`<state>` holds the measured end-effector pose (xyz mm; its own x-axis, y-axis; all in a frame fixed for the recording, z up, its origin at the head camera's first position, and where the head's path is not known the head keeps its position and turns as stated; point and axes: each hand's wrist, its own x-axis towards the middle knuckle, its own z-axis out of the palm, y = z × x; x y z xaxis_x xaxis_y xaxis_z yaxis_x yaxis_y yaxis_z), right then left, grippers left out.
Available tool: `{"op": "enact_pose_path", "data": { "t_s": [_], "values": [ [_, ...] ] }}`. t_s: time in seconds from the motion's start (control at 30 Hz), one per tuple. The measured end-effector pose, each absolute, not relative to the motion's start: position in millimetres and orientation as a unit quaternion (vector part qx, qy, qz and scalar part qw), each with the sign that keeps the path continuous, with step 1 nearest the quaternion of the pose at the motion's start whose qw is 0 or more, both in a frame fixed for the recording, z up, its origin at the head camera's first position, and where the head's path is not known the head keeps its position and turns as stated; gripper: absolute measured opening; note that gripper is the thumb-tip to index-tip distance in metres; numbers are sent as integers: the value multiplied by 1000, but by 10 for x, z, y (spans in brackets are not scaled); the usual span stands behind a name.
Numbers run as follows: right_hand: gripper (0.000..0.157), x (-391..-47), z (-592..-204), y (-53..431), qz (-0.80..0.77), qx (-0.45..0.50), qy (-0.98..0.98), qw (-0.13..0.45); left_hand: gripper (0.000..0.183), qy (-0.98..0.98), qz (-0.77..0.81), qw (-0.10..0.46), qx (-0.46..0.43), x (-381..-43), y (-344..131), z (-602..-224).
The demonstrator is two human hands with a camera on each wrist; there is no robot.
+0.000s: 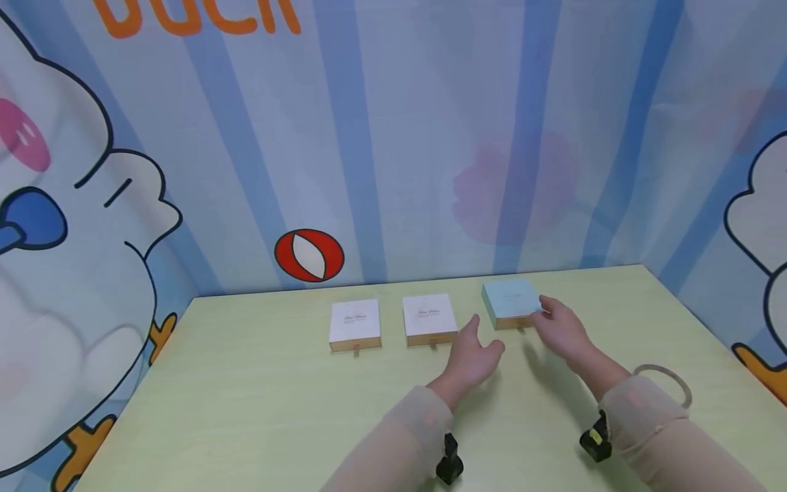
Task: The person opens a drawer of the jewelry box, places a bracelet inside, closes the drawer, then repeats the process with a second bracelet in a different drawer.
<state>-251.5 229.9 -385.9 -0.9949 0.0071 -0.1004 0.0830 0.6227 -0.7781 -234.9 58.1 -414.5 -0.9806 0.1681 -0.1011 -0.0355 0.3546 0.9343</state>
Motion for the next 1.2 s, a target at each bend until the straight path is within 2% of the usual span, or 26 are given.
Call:
{"op": "enact_pose_path", "data": {
  "t_s": [0.47, 0.97, 1.2],
  "values": [
    [70, -2562, -3878, 2390, -441, 52, 890, 107, 74, 809, 572, 131, 19, -2422, 750, -4206],
    [66, -2608, -3977, 2427, -438, 28, 891, 118, 83, 796, 587, 147, 29, -2487, 859, -4198],
    [67, -2596, -4001, 2440, -440, 33, 890, 118, 80, 804, 574, 155, 24, -2499, 907, -4223]
  ]
}}
